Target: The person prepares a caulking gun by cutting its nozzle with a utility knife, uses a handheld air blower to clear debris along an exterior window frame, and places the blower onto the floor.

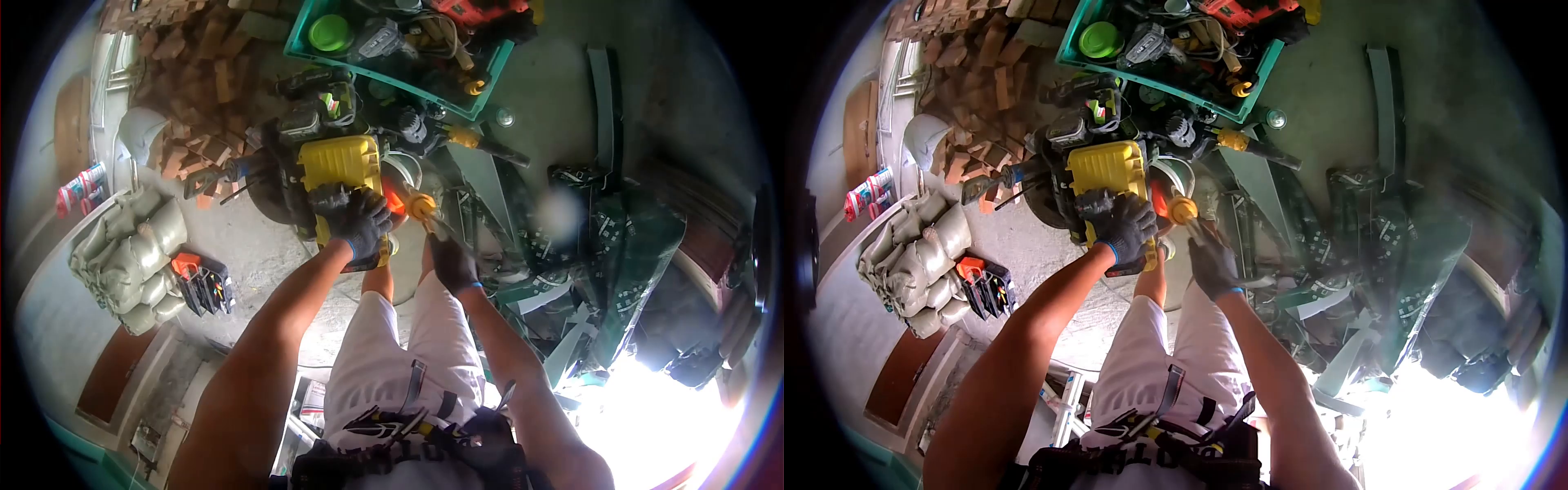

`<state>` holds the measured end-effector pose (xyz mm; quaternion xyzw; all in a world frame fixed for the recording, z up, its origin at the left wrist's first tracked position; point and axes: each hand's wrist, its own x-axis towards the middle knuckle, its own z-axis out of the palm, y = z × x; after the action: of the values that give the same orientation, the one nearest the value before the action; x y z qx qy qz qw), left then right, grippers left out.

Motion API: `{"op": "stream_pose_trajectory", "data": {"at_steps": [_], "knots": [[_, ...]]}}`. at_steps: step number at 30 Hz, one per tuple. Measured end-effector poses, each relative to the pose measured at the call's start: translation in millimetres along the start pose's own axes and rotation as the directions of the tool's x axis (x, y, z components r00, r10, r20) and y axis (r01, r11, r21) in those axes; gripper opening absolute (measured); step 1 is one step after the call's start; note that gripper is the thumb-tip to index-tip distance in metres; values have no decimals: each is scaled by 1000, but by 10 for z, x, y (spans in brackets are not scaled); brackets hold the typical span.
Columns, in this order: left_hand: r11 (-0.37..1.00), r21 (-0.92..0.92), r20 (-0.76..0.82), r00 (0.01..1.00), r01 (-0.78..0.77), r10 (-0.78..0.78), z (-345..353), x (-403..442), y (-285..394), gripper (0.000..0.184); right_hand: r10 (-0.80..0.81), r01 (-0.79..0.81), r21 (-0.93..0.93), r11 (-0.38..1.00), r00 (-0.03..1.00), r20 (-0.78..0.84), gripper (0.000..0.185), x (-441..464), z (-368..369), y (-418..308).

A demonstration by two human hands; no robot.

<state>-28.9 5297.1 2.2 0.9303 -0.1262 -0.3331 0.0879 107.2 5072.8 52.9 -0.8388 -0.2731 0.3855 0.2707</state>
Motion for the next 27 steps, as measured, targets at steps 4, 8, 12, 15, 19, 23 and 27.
{"op": "stream_pose_trajectory", "data": {"at_steps": [4,8,12,15,19,23,27], "knots": [[992,115,73,996,42,-50,22,78,90,53,-150,141,-350,926,989,1,25,-532,-919,-181],[864,-344,150,930,368,-336,-333,-12,437,50,65,-78,-233,969,996,-63,8,-1377,-1629,-271],[-479,-861,353,880,172,-318,-677,-81,948,43,227,-229,14,973,951,-208,11,-2439,-1943,-174],[-971,-212,275,960,112,51,-1058,59,1291,45,510,-340,514,788,828,-234,20,-2816,-2198,-867],[-984,-168,384,924,65,-5,-1601,133,1794,45,749,-178,969,-174,614,247,18,-3900,-1850,-709],[-952,-291,234,972,100,30,-1905,-317,2126,41,735,-40,934,-355,605,305,19,-4828,-989,-738],[-933,-359,-85,996,-6,26,-2267,-1144,2425,34,795,-60,946,-319,527,301,33,-5392,-39,-851]]}}
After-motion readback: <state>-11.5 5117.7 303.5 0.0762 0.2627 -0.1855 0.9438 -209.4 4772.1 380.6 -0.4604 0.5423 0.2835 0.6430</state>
